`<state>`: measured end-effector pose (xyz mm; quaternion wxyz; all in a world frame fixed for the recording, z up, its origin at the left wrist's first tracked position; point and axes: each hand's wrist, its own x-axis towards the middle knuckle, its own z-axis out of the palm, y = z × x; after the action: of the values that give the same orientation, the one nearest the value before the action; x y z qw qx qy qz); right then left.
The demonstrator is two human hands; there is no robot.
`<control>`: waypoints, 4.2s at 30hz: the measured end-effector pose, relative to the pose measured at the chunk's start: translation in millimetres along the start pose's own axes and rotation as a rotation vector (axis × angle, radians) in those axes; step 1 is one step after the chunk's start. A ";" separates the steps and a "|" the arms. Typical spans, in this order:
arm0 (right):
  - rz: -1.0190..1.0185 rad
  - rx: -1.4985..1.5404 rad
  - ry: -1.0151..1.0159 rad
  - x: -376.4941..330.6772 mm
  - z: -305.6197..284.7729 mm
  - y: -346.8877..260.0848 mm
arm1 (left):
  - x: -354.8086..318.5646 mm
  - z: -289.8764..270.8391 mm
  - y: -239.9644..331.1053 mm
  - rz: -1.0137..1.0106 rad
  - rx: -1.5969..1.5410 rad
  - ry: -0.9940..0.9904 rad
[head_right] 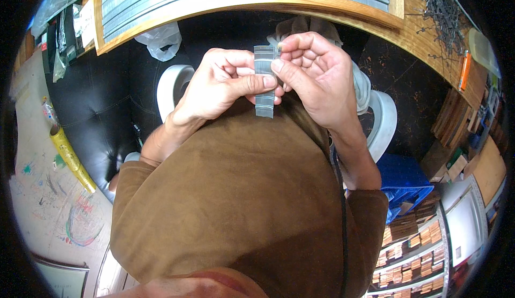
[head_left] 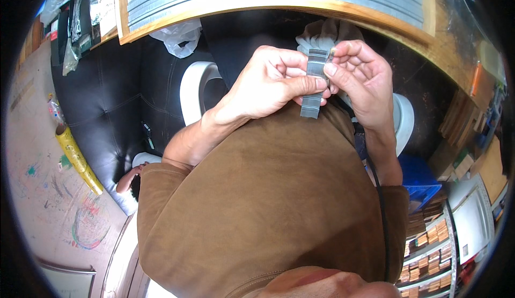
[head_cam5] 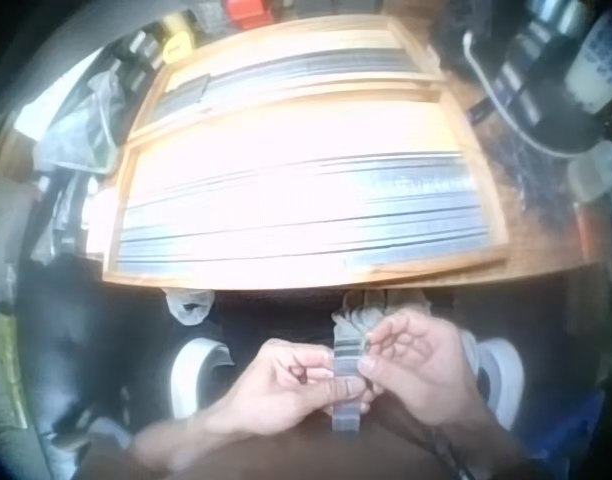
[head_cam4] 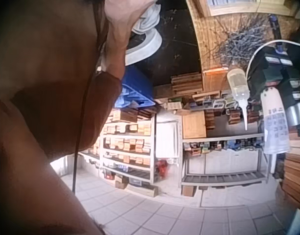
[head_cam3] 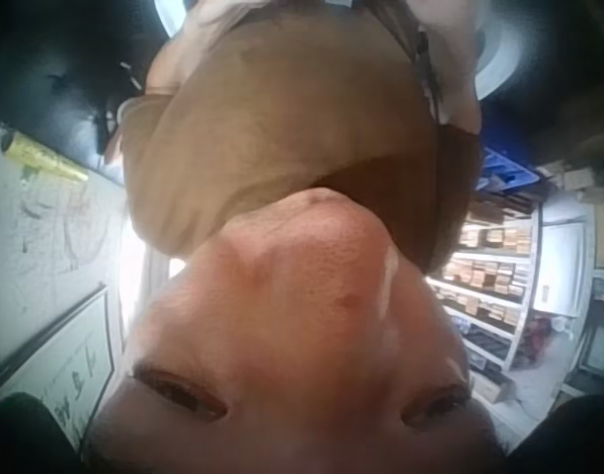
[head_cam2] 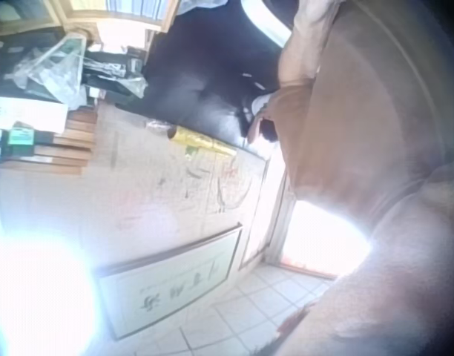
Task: The person picks up small gray metal strips from a wooden tray and aligns them by hand. They repeatedly inspect the edges and surfaces, then place the strips back into the tray. The person continues this process with multiple strips throughout the clip.
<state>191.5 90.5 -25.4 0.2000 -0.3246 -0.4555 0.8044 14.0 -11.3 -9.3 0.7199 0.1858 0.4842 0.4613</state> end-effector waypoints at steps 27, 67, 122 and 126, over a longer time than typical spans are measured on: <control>-0.015 -0.069 -0.046 0.2 -2.0 -3.8 | 0.5 0.4 -9.2 0.094 -0.045 -0.001; -0.367 -0.310 0.335 -22.6 -74.6 -89.9 | 4.7 0.7 -0.5 0.014 0.067 0.049; -0.607 -0.601 -0.272 5.8 -16.6 16.4 | 24.8 3.2 7.0 -0.135 -0.103 -0.105; -0.624 -0.693 -0.277 6.6 -16.4 8.4 | 24.1 3.1 10.6 -0.134 -0.107 -0.107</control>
<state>198.1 100.2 -41.0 0.2493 -0.1097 -0.7946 0.5426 14.1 14.9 -13.0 0.7830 0.1386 0.4309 0.4267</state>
